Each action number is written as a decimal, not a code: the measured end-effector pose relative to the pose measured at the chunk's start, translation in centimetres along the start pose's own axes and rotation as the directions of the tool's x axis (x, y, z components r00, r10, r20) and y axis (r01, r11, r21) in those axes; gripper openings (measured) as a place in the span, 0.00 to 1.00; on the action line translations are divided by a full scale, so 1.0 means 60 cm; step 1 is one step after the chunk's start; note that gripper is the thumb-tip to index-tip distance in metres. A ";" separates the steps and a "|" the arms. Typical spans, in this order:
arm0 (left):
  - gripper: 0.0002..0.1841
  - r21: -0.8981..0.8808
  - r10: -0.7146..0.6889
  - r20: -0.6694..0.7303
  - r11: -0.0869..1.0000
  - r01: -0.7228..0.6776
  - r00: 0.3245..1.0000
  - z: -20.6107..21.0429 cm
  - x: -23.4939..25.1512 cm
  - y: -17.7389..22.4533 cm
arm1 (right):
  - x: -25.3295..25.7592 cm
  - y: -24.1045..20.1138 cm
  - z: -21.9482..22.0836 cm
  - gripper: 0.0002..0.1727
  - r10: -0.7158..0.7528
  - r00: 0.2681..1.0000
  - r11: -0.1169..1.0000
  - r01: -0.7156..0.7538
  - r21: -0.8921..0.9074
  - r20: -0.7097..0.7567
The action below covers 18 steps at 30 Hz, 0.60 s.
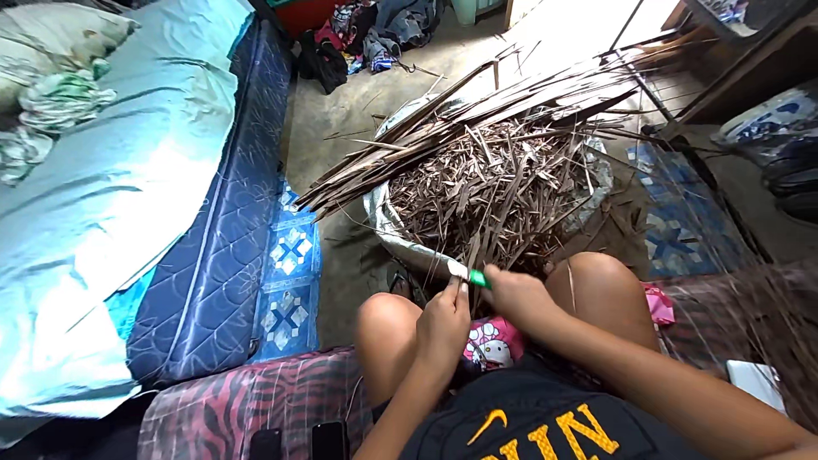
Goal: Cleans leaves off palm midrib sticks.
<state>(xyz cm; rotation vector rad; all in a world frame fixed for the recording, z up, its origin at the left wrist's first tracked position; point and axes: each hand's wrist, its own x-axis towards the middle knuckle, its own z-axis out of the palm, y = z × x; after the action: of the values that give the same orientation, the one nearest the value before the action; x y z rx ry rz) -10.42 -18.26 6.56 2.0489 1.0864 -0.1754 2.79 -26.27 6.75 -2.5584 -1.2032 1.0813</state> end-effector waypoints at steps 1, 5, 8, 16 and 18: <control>0.25 0.025 0.007 0.005 1.000 -0.008 1.000 0.003 -0.002 0.000 | 0.019 0.012 -0.011 0.20 0.057 0.998 0.998 -0.056 0.015 -0.031; 0.25 0.121 0.053 -0.081 0.992 -0.043 0.995 0.008 -0.009 -0.001 | 0.049 0.031 -0.054 0.20 0.207 0.976 0.976 -0.201 0.083 -0.075; 0.23 0.190 0.131 -0.217 0.978 -0.089 0.967 0.013 -0.007 -0.010 | 0.004 0.002 -0.039 0.21 0.073 0.996 0.992 -0.077 0.098 0.045; 0.23 0.211 0.183 -0.242 0.968 -0.132 0.953 0.021 -0.014 -0.010 | 0.067 0.047 -0.057 0.19 0.254 0.954 0.965 -0.238 0.114 -0.160; 0.23 0.160 0.168 -0.241 0.978 -0.131 0.956 0.015 -0.011 -0.013 | 0.044 0.036 -0.061 0.19 0.163 0.979 0.981 -0.149 0.122 -0.119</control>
<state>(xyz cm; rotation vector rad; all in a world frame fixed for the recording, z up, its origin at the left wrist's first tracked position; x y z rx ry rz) -11.19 -19.09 5.80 2.3205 1.0898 0.0919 7.64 -25.20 7.16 -2.6252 -0.8980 0.9643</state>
